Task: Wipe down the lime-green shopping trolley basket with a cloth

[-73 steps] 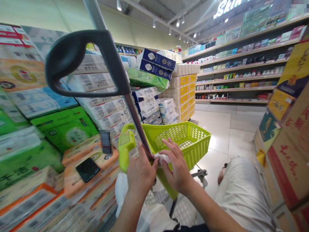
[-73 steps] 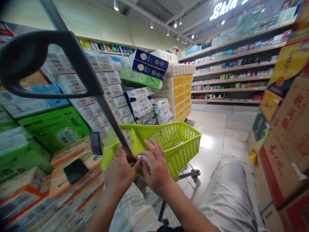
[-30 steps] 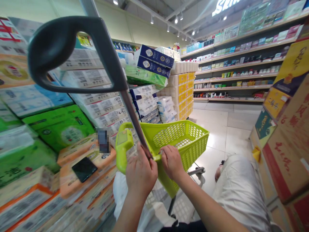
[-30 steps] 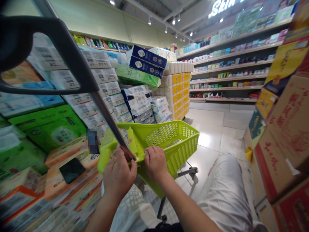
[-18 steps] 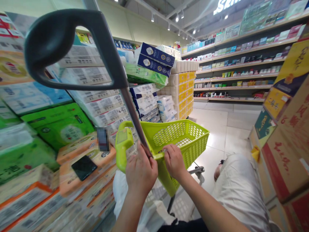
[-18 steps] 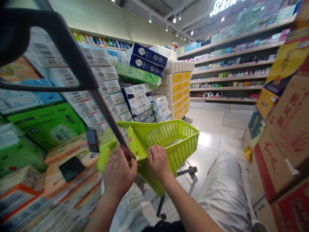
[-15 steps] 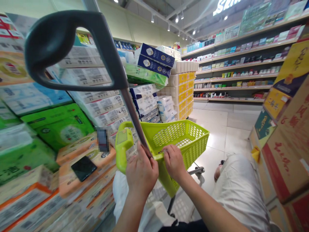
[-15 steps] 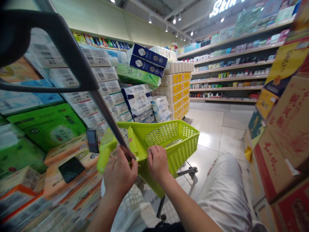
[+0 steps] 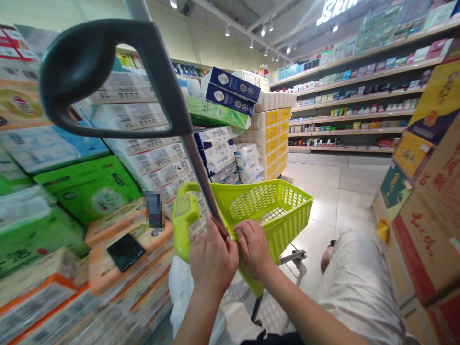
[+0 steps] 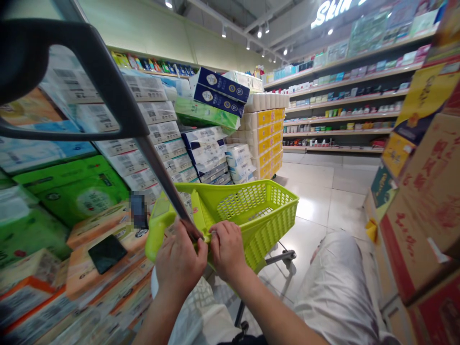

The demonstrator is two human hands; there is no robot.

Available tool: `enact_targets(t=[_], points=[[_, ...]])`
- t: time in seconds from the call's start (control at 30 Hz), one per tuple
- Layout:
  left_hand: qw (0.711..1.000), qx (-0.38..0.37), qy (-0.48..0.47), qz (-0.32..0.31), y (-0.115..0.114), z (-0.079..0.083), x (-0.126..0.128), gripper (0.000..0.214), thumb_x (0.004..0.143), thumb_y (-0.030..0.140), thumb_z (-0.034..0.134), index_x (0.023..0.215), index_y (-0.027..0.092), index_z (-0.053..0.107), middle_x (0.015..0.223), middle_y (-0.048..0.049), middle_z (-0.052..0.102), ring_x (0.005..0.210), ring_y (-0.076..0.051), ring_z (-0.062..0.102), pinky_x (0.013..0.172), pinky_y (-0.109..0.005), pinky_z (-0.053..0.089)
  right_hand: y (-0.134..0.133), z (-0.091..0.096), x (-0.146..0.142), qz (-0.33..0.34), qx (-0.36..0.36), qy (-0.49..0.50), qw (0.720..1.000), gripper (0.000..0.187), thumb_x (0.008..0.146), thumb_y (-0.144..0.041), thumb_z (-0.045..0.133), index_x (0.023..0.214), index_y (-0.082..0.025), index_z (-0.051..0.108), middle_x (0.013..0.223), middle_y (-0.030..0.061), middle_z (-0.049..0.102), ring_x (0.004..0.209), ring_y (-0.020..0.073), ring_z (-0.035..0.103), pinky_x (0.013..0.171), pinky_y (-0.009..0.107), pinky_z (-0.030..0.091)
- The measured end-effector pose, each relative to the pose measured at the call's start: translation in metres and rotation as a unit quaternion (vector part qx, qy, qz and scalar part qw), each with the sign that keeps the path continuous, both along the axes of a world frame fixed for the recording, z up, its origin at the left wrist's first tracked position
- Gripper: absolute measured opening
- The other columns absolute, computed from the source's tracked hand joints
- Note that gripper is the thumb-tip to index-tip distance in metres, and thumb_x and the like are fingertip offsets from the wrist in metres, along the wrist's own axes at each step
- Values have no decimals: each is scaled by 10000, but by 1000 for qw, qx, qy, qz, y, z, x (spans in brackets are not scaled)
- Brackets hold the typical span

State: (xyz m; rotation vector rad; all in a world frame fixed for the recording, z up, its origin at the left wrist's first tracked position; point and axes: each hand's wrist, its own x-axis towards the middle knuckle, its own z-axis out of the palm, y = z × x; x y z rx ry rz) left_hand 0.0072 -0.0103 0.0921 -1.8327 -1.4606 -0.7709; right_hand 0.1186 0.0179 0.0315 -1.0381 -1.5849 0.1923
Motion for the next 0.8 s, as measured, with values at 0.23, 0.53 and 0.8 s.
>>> enact_targets(t=[0.23,0.53,0.8], points=[[1000,2,17,-4,-2,0,-5,744,799,203,482,1421,-62,171,869,-145,722,741,-251,685,720,-351,515,2,-2,8,10,28,-44,999,212,936,-205,368,920,-199,579,890,54,600,871,200,519,805,337,374],[1000,-1,6,-6,-3,2,-2,715,781,195,482,1396,-63,225,898,-169,718,738,-258,682,702,-359,518,-9,6,-6,45,42,-19,998,176,924,-217,409,944,-201,584,947,58,617,912,199,524,861,342,393],[1000,3,9,-13,-2,2,-2,707,794,195,476,1396,-72,218,858,-162,719,717,-263,684,710,-367,521,3,-3,8,-25,-7,-12,1000,228,932,-188,351,903,-197,578,862,55,593,853,204,516,798,344,387]])
